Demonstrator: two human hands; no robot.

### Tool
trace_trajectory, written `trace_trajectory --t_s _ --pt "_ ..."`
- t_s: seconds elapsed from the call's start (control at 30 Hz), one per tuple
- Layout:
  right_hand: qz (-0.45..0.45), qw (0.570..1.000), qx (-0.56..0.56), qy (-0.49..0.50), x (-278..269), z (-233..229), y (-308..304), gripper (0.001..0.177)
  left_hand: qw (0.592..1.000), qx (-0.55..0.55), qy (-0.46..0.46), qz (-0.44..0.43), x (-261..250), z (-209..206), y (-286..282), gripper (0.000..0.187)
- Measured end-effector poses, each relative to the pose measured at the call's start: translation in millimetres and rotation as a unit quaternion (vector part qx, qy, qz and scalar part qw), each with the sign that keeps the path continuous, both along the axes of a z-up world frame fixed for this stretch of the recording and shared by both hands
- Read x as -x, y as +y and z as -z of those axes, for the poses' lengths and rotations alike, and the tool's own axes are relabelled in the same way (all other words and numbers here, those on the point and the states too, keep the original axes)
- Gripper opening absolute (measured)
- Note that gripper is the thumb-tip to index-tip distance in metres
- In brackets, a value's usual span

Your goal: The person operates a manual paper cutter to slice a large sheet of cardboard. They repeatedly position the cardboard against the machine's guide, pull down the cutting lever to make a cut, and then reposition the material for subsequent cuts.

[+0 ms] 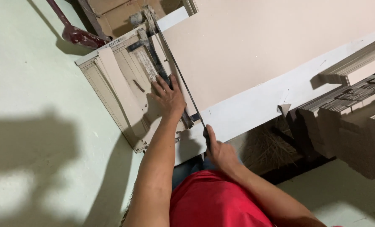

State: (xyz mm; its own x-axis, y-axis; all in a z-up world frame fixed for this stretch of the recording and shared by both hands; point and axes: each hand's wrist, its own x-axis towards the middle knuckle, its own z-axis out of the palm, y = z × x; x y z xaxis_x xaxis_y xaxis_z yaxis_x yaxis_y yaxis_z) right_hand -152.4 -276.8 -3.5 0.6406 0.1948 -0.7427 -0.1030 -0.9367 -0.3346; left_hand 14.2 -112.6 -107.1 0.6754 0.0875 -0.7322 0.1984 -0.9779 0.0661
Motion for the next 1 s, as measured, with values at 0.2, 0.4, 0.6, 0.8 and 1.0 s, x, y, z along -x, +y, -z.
trace_trajectory --t_s 0.2,0.4,0.6,0.8,1.0 --pt "0.016 0.994 -0.001 -0.104 35 93 -18 0.081 1.000 0.014 -0.005 -0.015 3 16 -3 0.124" --pt "-0.020 0.992 0.032 -0.121 39 115 -18 0.090 0.999 0.037 -0.025 -0.032 1 15 0 0.119" --pt "0.057 0.995 -0.059 -0.064 -3 1 -14 0.101 0.996 0.060 -0.060 -0.029 5 -25 2 0.111" --pt "0.150 0.957 -0.168 0.182 -71 -101 -30 0.099 0.908 0.368 -0.025 -0.198 39 -16 8 0.029" --pt "0.481 0.848 -0.211 0.072 -76 81 -81 0.075 0.820 0.165 -0.335 0.434 85 31 75 0.010"
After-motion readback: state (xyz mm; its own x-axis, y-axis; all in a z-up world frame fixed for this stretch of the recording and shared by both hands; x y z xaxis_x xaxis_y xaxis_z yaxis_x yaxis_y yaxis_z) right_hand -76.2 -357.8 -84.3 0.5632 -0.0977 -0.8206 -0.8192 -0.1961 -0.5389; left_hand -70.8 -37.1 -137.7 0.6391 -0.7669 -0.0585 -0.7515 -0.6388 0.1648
